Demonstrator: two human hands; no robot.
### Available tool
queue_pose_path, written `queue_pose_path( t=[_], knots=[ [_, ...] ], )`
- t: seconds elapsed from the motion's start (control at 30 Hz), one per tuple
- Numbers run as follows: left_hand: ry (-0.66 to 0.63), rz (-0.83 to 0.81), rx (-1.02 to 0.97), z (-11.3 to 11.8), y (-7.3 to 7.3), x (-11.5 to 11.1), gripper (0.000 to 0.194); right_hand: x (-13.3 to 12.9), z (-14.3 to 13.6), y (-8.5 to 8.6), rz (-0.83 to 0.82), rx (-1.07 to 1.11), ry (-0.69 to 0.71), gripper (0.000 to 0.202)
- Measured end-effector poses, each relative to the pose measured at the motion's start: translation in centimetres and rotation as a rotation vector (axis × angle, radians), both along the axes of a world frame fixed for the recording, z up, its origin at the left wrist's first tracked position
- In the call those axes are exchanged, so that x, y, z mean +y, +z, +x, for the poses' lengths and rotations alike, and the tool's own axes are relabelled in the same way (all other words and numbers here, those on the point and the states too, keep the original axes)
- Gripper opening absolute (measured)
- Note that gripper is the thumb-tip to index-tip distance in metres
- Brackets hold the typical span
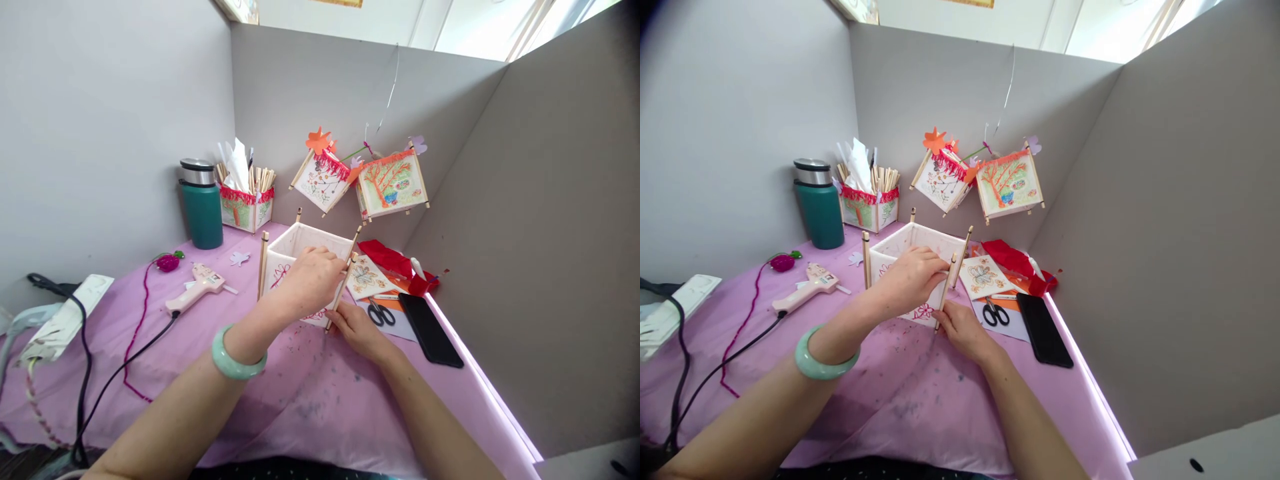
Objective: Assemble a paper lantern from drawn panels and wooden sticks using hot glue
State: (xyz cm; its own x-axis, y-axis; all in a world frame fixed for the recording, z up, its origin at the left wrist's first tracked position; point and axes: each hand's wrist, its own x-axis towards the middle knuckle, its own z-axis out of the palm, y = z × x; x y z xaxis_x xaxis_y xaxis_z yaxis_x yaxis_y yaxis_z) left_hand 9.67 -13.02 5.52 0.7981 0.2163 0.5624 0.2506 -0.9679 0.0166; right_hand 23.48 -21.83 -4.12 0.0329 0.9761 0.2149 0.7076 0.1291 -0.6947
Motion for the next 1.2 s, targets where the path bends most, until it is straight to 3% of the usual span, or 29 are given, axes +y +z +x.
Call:
queue_pose_path(
  t=[0.17,0.27,0.37,0.47,0.53,0.7,0.8,0.97,1.1,1.2],
  knots=[
    [-0.073,-0.003,-0.218,-1.4,-0.6,0.0,0.030,0.0,0.0,0.1,0.017,0.021,0.034,0.032],
    [-0.057,-0.017,-0.430,-3.0,-1.0,-0.4,0.024,0.1,0.1,0.0,0.021,-0.009,0.033,0.034],
    [0.025,-0.020,-0.636,-5.0,-1.9,-0.2,0.020,0.2,0.2,-0.1,0.018,-0.030,0.028,0.034],
    [0.207,-0.007,-0.749,-7.4,-3.2,1.3,0.017,0.1,0.2,-0.2,0.020,-0.027,0.024,0.033],
    [0.388,-0.022,-0.683,-9.3,-4.0,2.9,0.017,0.1,0.2,-0.2,0.023,-0.018,0.025,0.033],
    [0.868,-0.249,-0.113,-14.5,-4.7,6.5,0.026,0.2,0.3,-0.6,0.026,-0.002,0.020,0.035],
    [1.028,-0.380,0.119,-17.2,-4.6,7.3,0.028,0.4,0.4,-0.7,0.037,0.002,0.019,0.035],
    [1.050,-0.421,0.228,-19.3,-5.6,8.0,0.032,0.5,0.3,-0.6,0.047,0.011,0.038,0.034],
    [1.008,-0.368,0.167,-19.0,-8.0,9.2,0.043,0.5,0.3,-0.6,0.039,0.004,0.030,0.033],
    [0.962,-0.297,0.062,-18.9,-10.2,10.8,0.036,0.4,0.3,-0.6,0.037,-0.018,0.022,0.033]
  ],
)
